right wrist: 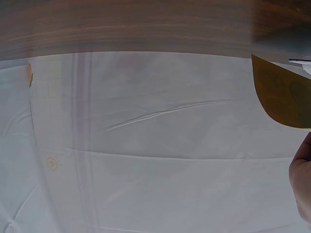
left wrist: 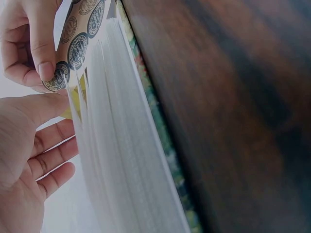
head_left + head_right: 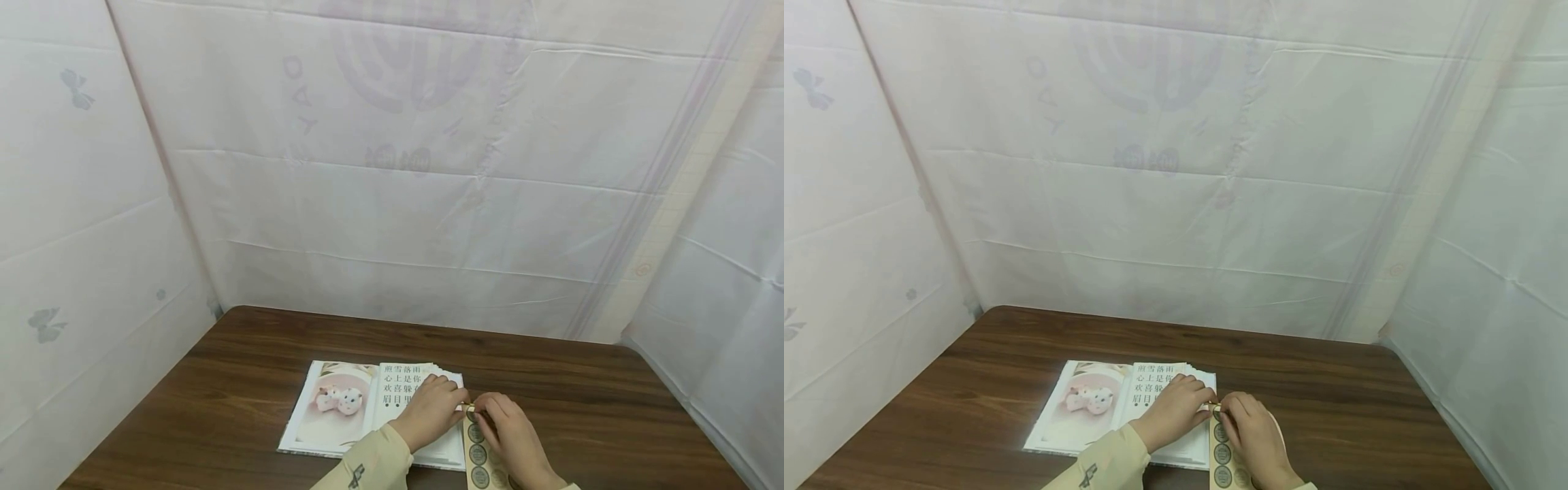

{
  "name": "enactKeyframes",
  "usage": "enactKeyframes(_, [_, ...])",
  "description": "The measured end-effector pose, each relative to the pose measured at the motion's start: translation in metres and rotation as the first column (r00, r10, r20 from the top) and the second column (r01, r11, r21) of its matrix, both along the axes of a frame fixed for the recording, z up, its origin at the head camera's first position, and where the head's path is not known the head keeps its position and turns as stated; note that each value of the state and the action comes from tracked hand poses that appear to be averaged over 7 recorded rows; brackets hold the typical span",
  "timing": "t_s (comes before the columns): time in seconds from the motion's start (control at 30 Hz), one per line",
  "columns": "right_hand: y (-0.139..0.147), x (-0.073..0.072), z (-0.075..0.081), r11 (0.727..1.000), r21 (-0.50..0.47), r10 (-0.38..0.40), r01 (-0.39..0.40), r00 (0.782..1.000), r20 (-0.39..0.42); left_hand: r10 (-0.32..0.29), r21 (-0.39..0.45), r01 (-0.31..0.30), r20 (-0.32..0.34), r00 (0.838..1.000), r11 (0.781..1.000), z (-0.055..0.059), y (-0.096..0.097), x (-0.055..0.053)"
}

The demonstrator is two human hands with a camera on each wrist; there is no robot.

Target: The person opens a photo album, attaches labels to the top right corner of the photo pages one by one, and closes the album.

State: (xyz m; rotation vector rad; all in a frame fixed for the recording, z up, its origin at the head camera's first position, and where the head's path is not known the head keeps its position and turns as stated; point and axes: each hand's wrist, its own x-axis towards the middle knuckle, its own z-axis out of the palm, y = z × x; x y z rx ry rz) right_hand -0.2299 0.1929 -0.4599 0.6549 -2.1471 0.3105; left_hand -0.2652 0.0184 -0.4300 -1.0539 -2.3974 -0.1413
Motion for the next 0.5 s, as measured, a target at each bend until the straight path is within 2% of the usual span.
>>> enactKeyframes(0.5, [-0.0018,0.0014,-0.0005,1.0,0.012,-0.006,0.005,1.0,0.023,-0.001,0.013,0.0,0.016,1.0,1.0,-0.0017,-0.0013,-0.0026])
